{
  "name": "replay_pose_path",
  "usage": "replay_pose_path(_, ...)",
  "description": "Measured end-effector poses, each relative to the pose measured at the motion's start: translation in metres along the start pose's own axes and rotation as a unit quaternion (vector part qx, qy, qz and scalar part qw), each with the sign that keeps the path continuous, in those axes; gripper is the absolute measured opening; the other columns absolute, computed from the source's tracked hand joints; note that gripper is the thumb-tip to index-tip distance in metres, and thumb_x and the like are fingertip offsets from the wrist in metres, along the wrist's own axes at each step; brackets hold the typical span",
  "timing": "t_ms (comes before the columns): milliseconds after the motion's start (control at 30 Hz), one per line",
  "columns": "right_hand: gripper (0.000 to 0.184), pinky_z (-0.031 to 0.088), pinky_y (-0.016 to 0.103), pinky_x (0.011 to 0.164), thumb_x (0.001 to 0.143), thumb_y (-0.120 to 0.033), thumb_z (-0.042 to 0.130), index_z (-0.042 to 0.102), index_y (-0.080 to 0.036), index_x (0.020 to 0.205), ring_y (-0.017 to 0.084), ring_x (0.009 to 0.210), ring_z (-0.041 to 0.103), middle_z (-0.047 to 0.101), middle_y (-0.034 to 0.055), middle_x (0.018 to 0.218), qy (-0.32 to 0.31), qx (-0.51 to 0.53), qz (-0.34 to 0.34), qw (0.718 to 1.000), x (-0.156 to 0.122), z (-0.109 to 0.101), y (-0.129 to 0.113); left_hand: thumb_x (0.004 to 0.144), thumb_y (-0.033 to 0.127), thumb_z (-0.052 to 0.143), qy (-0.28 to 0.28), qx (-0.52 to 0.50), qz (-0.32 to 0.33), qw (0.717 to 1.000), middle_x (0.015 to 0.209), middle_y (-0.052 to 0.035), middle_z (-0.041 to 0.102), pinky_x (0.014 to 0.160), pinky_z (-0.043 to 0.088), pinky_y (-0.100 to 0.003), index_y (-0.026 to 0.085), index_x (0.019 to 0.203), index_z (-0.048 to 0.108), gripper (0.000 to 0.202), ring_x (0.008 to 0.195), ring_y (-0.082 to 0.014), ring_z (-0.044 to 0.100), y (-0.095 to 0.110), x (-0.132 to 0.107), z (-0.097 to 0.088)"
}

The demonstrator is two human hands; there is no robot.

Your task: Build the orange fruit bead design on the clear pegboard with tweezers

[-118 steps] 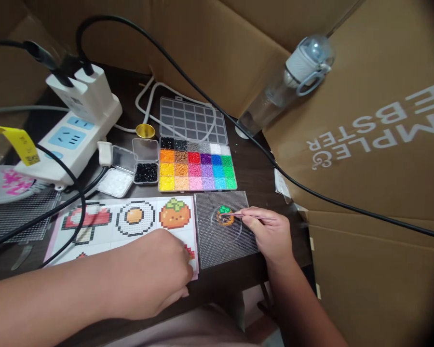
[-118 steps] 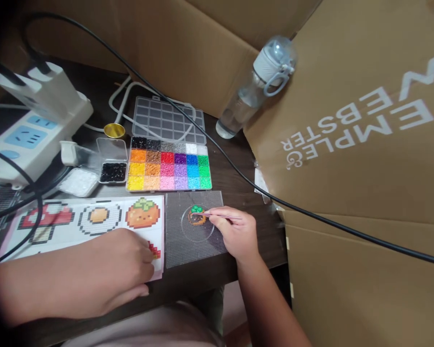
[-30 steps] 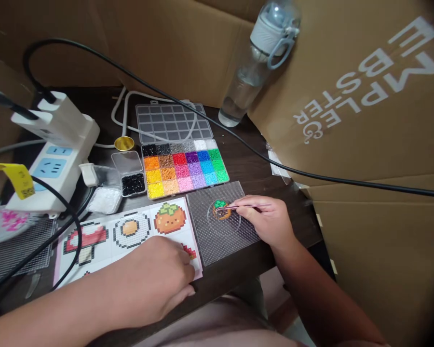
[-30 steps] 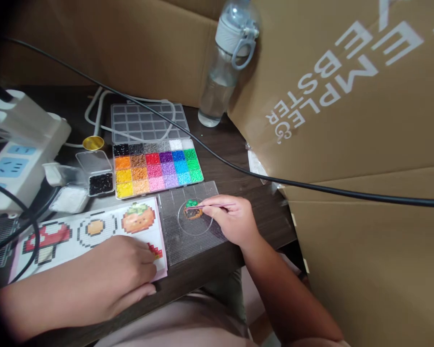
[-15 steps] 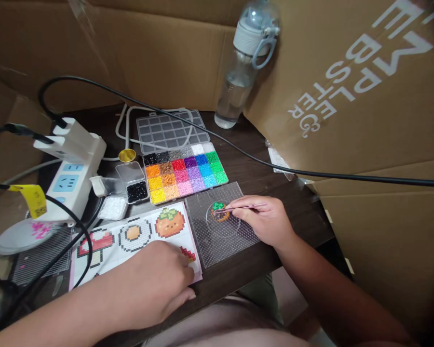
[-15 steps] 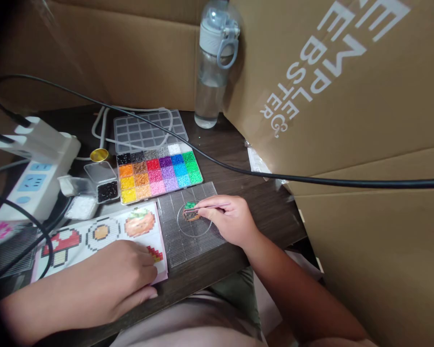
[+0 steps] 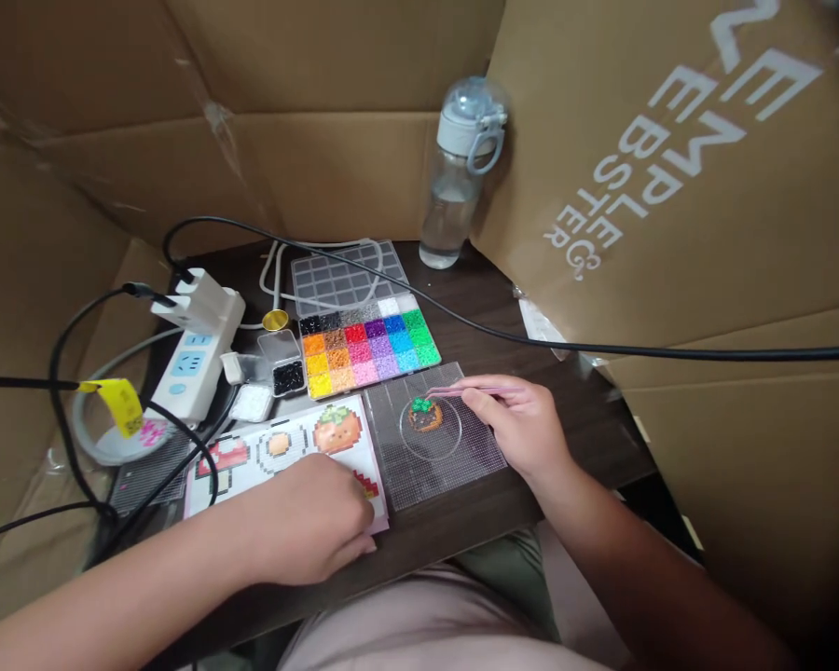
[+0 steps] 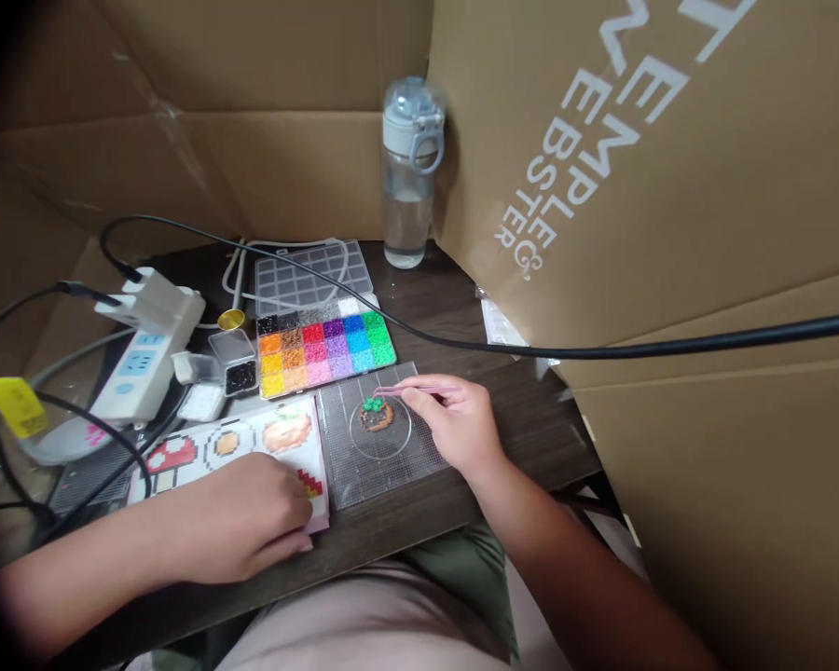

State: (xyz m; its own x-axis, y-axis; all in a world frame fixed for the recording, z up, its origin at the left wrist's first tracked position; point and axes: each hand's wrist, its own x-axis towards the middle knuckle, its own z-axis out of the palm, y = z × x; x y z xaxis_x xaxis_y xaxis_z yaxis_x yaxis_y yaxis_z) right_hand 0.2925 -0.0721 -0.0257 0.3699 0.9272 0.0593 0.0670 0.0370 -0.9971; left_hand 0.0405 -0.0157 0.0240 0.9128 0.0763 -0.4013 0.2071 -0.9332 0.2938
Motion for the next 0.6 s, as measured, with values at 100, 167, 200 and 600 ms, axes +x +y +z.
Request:
replay_pose_path(100, 0.014, 0.062, 0.034, 0.071, 0.079, -0.032, 0.074, 0.078, -0.019, 0.083, 0.021, 0.075, 0.075, 0.08, 0.0069, 0.084, 0.035, 0.006, 0.005, 0.999, 0.001, -0.003, 0.003, 0.092, 0.031, 0.052, 0.009, 0.006, -0.009, 1.0, 0.067, -0.0053, 0.069, 0.054, 0.042, -0.032, 0.021, 0.072, 0.068, 0.028, 0.062, -0.0215, 0.066, 0.004, 0.0, -0.002)
replay_pose_path(167, 0.015, 0.061, 0.032, 0.066, 0.078, -0.032, 0.075, 0.078, -0.018, 0.083, 0.02, 0.071, 0.073, 0.079, 0.0077, 0.085, 0.064, 0.018, 0.004, 0.998, 0.001, -0.004, 0.005, 0.094, 0.029, 0.049, 0.026, 0.003, -0.019, 0.999, 0.066, -0.0056, 0.068, 0.054, 0.042, -0.031, 0.02, 0.071, 0.066, 0.03, 0.061, -0.021, 0.065, 0.008, 0.0, -0.001)
replay_pose_path(200, 0.015, 0.061, 0.033, 0.067, 0.077, -0.032, 0.077, 0.078, -0.018, 0.083, 0.02, 0.072, 0.074, 0.079, 0.008, 0.085, 0.076, 0.034, 0.005, 0.996, 0.001, -0.004, 0.006, 0.095, 0.028, 0.047, 0.038, 0.003, -0.025, 0.999, 0.067, -0.0058, 0.067, 0.054, 0.042, -0.032, 0.019, 0.071, 0.066, 0.032, 0.06, -0.0205, 0.065, 0.011, 0.0, 0.001)
replay_pose_path(600, 0.023, 0.063, 0.034, 0.068, 0.09, -0.03, 0.067, 0.072, -0.02, 0.11, 0.016, 0.069, 0.072, 0.078, 0.0052, 0.085, 0.138, 0.07, -0.071, 0.985, -0.023, -0.009, 0.011, 0.092, 0.031, 0.054, 0.352, -0.098, -0.219, 0.905, 0.115, -0.0151, 0.065, 0.087, 0.055, -0.045, 0.015, 0.111, 0.061, 0.026, 0.102, -0.0265, 0.061, 0.071, 0.013, 0.043)
